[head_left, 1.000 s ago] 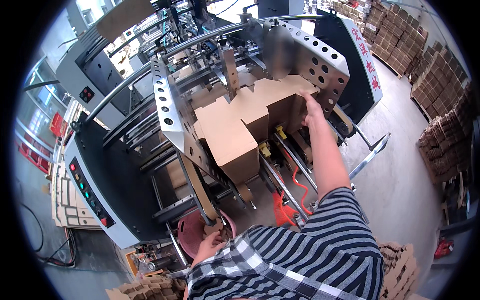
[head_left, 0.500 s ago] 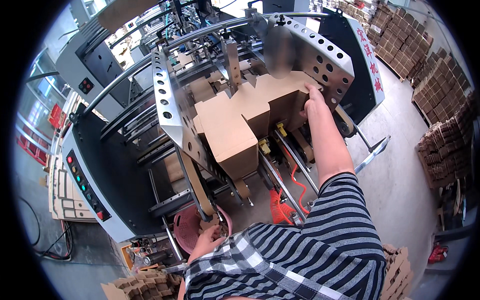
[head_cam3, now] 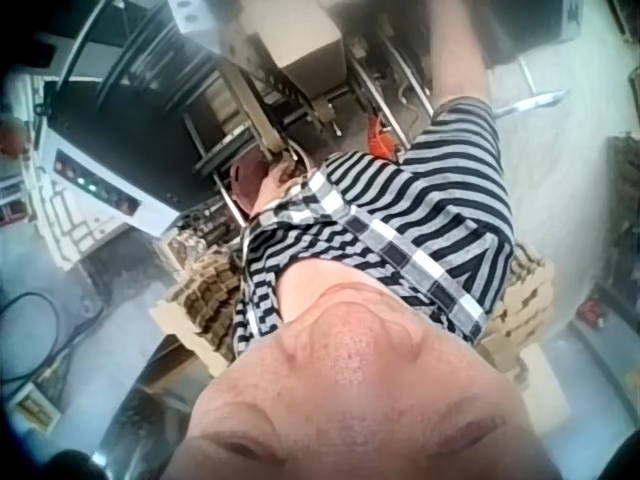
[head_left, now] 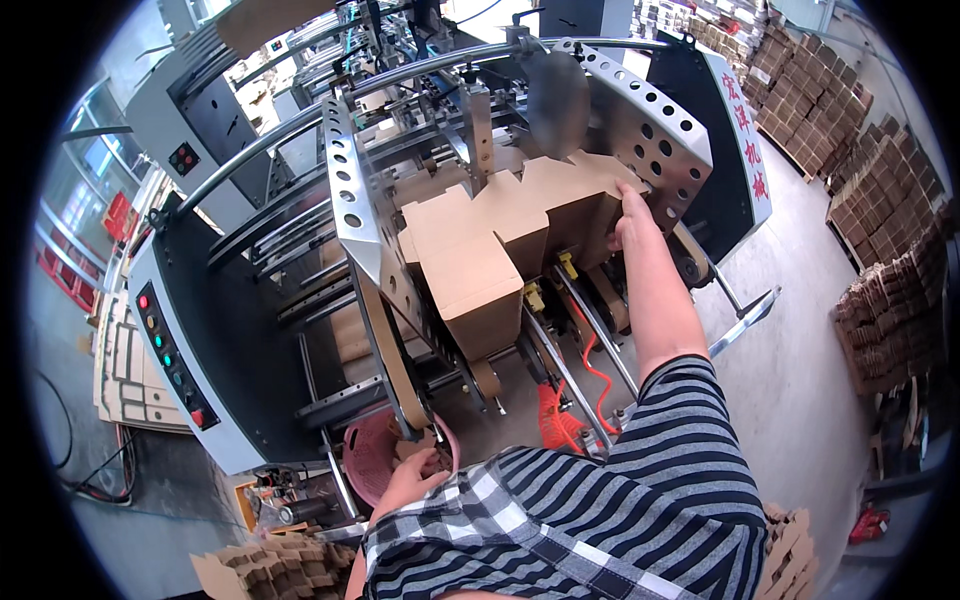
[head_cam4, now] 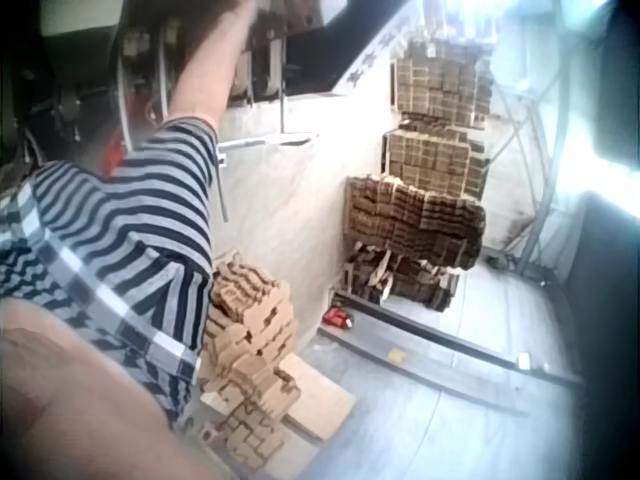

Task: The person picks up flat cardboard pieces from a stack, folds them into box shapes, and places them onto a conveyor machine. The person repeats this process multiple times, handling the cardboard by hand.

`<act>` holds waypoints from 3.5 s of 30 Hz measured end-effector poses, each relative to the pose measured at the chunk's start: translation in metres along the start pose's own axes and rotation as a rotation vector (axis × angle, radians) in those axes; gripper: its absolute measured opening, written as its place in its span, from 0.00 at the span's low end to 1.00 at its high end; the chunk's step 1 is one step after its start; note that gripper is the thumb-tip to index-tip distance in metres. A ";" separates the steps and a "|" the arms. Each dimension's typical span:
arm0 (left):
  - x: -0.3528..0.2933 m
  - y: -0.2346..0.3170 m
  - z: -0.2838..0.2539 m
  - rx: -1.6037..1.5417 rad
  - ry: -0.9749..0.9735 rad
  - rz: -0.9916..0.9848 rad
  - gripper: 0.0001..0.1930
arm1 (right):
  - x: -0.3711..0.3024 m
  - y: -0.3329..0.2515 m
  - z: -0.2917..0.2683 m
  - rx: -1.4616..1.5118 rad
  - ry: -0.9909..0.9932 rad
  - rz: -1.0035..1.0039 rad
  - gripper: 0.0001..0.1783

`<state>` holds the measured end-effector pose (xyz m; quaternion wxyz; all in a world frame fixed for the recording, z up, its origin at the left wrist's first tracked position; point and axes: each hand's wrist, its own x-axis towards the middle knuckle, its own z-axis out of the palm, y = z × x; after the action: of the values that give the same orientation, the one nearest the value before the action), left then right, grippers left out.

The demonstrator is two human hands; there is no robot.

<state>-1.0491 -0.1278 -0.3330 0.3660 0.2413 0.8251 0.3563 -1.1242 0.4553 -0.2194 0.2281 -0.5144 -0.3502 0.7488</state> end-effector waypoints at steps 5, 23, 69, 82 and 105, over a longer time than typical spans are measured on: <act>0.000 0.003 0.000 0.029 0.011 0.018 0.32 | 0.005 -0.001 0.001 0.008 -0.004 0.022 0.48; -0.005 -0.003 0.003 0.014 0.086 0.048 0.34 | -0.018 0.026 0.022 -1.472 -0.121 -0.893 0.14; -0.061 -0.010 0.040 0.112 0.116 -0.013 0.31 | -0.209 0.121 -0.018 -1.536 -0.349 -1.132 0.15; -0.084 -0.021 0.042 0.434 0.037 0.212 0.32 | -0.192 0.147 0.005 -1.398 0.032 -1.298 0.15; -0.200 -0.119 0.090 0.268 -0.198 0.277 0.32 | -0.394 0.472 -0.183 -2.168 -1.322 -0.487 0.20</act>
<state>-0.8728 -0.2972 -0.3803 0.3574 0.4324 0.7843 0.2648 -0.8009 -0.0754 -0.3777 -0.3885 0.1065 -0.9053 0.1347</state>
